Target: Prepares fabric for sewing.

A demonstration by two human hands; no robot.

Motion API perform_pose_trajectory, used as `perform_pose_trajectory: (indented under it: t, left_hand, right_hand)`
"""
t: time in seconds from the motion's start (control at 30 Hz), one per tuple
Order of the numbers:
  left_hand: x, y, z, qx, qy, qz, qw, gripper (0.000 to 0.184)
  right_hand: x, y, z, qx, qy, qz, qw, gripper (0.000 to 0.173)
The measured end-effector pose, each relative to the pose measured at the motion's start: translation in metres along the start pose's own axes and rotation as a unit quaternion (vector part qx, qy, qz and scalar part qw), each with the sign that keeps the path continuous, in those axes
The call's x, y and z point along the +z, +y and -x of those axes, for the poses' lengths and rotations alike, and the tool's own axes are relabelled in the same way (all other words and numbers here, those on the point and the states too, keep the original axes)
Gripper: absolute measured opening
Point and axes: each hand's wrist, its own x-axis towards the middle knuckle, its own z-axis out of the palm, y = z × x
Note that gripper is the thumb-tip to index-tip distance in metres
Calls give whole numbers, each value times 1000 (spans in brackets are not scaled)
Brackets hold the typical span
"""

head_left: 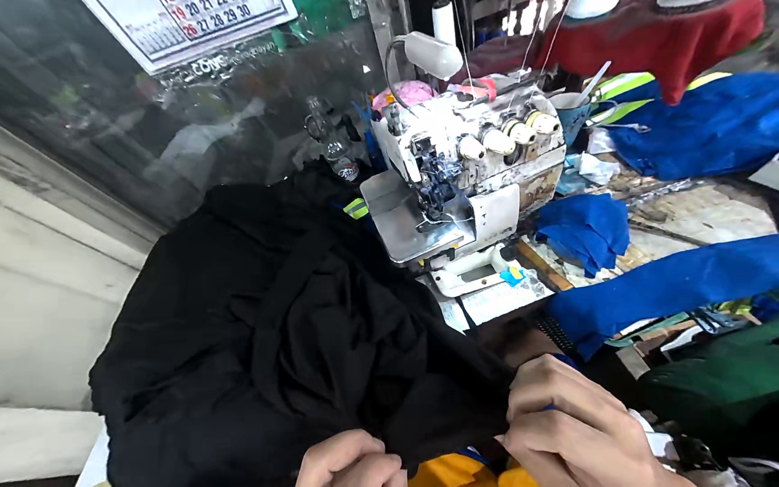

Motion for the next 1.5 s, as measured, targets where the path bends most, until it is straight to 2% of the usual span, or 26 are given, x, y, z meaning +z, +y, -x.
perform_pose_trajectory:
  t: [0.17, 0.3, 0.43, 0.53, 0.67, 0.77, 0.83, 0.9, 0.97, 1.03, 1.13, 1.2, 1.27, 1.33, 1.4, 1.5]
  left_hand:
    - [8, 1, 4, -3, 10, 8, 1000, 18]
    - [7, 1, 1, -34, 0, 10, 999, 21]
    - [1, -4, -2, -100, -113, 24, 988, 22]
    - [5, -10, -1, -128, -171, -40, 976, 23]
    - [10, -13, -7, -141, -182, -73, 970, 21]
    - [16, -16, -19, -149, -137, -95, 975, 38]
    - [20, -27, -29, -157, -110, -133, 972, 44]
    - [19, -42, -40, -171, -93, -138, 971, 32]
    - [11, -55, -51, -180, -55, -69, 980, 21]
    - [-5, -62, -66, -183, -10, 16, 983, 21]
    - [-29, -54, -86, -215, 63, 70, 972, 21]
    - [-45, -48, -95, -238, 133, 105, 956, 21]
    - [-63, -53, -96, -219, 221, 121, 943, 18]
    - [-83, -57, -87, -193, 264, 104, 939, 14]
    - [-96, -59, -64, -219, 226, 54, 948, 12]
    - [-97, -58, -32, -240, 22, 12, 970, 22]
  right_hand:
    - [-2, 2, 0, 10, 5, 10, 1000, 3]
    - [-8, 8, -5, 64, 9, 38, 997, 9]
    - [-17, 22, -12, 140, 36, 34, 989, 13]
    - [-20, 26, -14, 209, 54, -32, 976, 16]
    - [-12, 15, -15, 273, 39, -183, 944, 15]
    - [-8, 8, -21, 275, 56, -205, 937, 13]
    - [-8, 10, -25, 241, 58, -175, 953, 13]
    - [-8, 12, -31, 209, 48, -148, 966, 11]
    - [-10, 12, -36, 205, 36, -136, 969, 10]
    - [-13, 9, -42, 231, 31, -117, 965, 12]
    - [-12, 4, -52, 264, 43, -104, 958, 17]
    - [-12, 6, -56, 256, 65, -120, 957, 15]
    - [-12, 7, -63, 242, 112, -127, 955, 12]
    - [-10, 10, -67, 236, 154, -115, 952, 11]
    - [-12, 15, -62, 268, 158, -120, 943, 13]
    - [-18, 19, -43, 317, 81, -190, 925, 14]
